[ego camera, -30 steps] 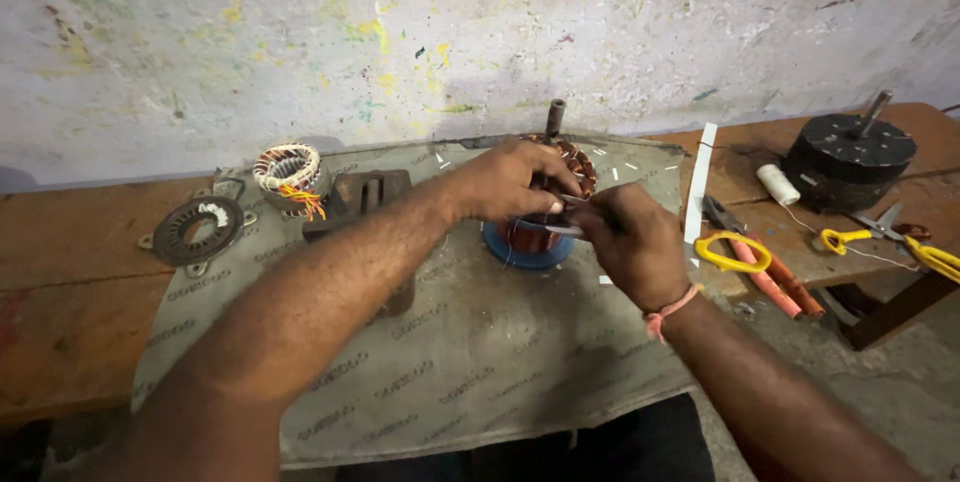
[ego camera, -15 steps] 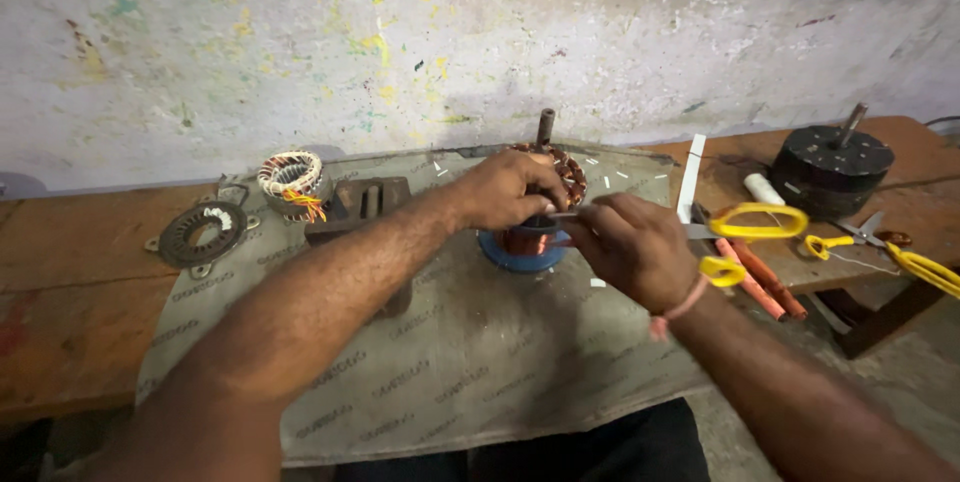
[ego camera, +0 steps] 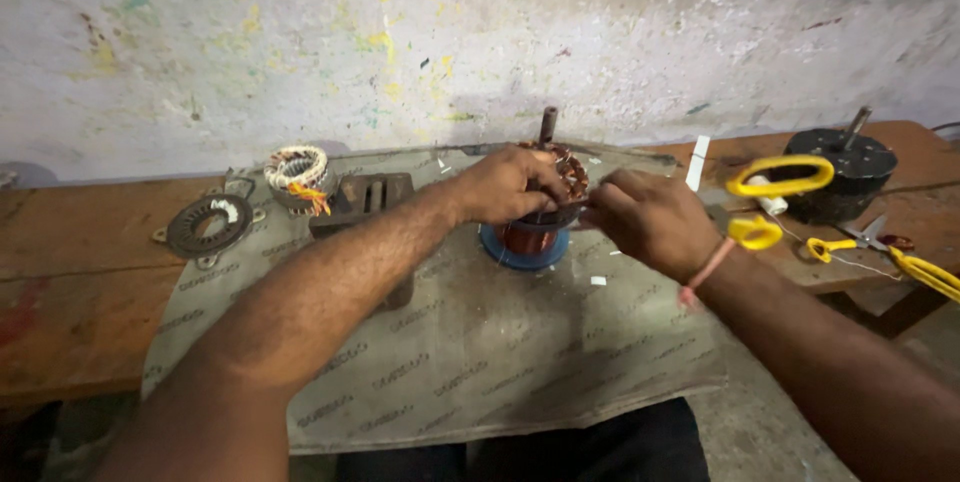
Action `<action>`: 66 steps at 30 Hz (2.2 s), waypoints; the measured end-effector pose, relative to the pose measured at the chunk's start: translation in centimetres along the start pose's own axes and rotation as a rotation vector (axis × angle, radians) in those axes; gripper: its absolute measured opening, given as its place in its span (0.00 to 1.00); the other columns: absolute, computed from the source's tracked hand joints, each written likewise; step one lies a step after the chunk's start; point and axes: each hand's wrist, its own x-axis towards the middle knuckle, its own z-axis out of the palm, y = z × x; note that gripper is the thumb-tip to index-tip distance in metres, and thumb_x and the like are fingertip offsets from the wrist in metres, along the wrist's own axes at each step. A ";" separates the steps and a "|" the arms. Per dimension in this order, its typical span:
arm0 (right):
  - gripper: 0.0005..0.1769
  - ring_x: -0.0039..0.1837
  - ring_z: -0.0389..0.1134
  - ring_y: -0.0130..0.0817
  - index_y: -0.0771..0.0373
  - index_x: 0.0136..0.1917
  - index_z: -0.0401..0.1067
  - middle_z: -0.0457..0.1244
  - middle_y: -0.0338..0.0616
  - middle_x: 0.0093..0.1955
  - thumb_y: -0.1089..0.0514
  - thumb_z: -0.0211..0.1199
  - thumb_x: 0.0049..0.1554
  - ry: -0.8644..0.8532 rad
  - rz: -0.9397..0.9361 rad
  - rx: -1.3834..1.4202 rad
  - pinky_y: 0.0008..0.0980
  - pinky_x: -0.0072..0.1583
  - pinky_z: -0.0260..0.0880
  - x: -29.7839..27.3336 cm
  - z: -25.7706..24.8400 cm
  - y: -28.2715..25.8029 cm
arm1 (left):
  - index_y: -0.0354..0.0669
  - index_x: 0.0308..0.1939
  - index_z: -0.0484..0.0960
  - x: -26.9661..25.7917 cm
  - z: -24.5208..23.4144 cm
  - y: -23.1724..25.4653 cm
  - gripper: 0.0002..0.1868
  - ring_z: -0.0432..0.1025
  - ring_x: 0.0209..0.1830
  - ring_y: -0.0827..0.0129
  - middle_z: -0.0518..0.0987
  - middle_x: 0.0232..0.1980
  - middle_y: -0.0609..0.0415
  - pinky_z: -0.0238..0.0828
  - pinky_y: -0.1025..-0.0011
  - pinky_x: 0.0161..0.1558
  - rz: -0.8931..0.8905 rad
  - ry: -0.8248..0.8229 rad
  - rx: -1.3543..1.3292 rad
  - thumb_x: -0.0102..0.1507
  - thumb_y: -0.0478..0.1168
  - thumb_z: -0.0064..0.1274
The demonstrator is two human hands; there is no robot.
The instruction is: The person repairs a fan motor stator by using a screwdriver to arrange and secure the copper windings, then placing it onto a motor housing.
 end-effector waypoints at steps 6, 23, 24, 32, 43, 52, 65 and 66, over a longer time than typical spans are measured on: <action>0.21 0.45 0.71 0.41 0.59 0.58 0.72 0.66 0.42 0.48 0.58 0.66 0.51 0.082 -0.228 -0.094 0.40 0.41 0.72 1.7 1.0 -1.0 | 0.47 0.48 0.87 0.1 0.0 -0.3 0.14 0.78 0.50 0.61 0.83 0.48 0.51 0.75 0.65 0.53 0.114 0.013 -0.005 0.59 0.32 0.59; 0.13 0.37 0.69 0.32 0.65 0.48 0.75 0.68 0.49 0.42 0.55 0.73 0.55 0.278 -0.410 -0.004 0.30 0.38 0.69 -2.9 -5.6 -4.3 | 0.45 0.44 0.87 -0.2 -0.1 0.3 0.10 0.78 0.49 0.62 0.83 0.45 0.53 0.74 0.64 0.52 0.000 -0.009 0.036 0.58 0.35 0.61; 0.13 0.36 0.69 0.32 0.64 0.45 0.75 0.69 0.47 0.40 0.56 0.74 0.53 0.329 -0.090 0.040 0.32 0.38 0.68 -4.1 -6.0 -4.4 | 0.45 0.43 0.88 -0.2 0.0 0.2 0.10 0.78 0.49 0.62 0.83 0.45 0.53 0.74 0.64 0.53 -0.004 -0.006 0.026 0.58 0.36 0.61; 0.09 0.38 0.71 0.43 0.62 0.44 0.75 0.67 0.47 0.39 0.58 0.72 0.53 0.271 0.438 0.332 0.40 0.40 0.69 -3.7 3.1 -3.8 | 0.45 0.43 0.88 -0.1 0.0 -0.4 0.11 0.79 0.49 0.64 0.84 0.44 0.53 0.75 0.66 0.53 0.074 0.020 -0.022 0.57 0.33 0.60; 0.09 0.39 0.69 0.50 0.61 0.42 0.73 0.65 0.48 0.38 0.58 0.71 0.56 0.386 0.396 0.243 0.45 0.40 0.67 -0.8 3.8 -5.9 | 0.45 0.44 0.88 -0.2 0.2 -0.6 0.11 0.78 0.43 0.65 0.83 0.40 0.53 0.75 0.67 0.48 0.029 0.014 -0.007 0.58 0.33 0.62; 0.11 0.35 0.68 0.45 0.61 0.38 0.72 0.65 0.45 0.35 0.60 0.75 0.53 0.448 0.337 0.201 0.41 0.37 0.67 -0.6 4.0 -5.8 | 0.45 0.43 0.87 -0.1 0.0 0.4 0.09 0.78 0.45 0.67 0.82 0.41 0.55 0.75 0.67 0.49 0.000 0.003 0.008 0.58 0.33 0.61; 0.11 0.41 0.71 0.30 0.67 0.46 0.73 0.68 0.47 0.43 0.63 0.74 0.56 0.519 0.321 0.349 0.28 0.38 0.70 -6.7 -2.3 -6.5 | 0.45 0.43 0.88 -0.1 0.0 -0.2 0.10 0.78 0.48 0.64 0.83 0.43 0.54 0.75 0.65 0.52 0.018 0.000 -0.021 0.57 0.35 0.61; 0.09 0.39 0.69 0.30 0.66 0.47 0.73 0.67 0.44 0.41 0.64 0.73 0.58 0.491 0.384 0.371 0.30 0.37 0.67 -6.1 -2.0 -5.1 | 0.45 0.43 0.88 0.0 -0.1 -0.2 0.10 0.78 0.49 0.63 0.83 0.44 0.54 0.75 0.65 0.53 0.040 -0.001 -0.019 0.58 0.35 0.61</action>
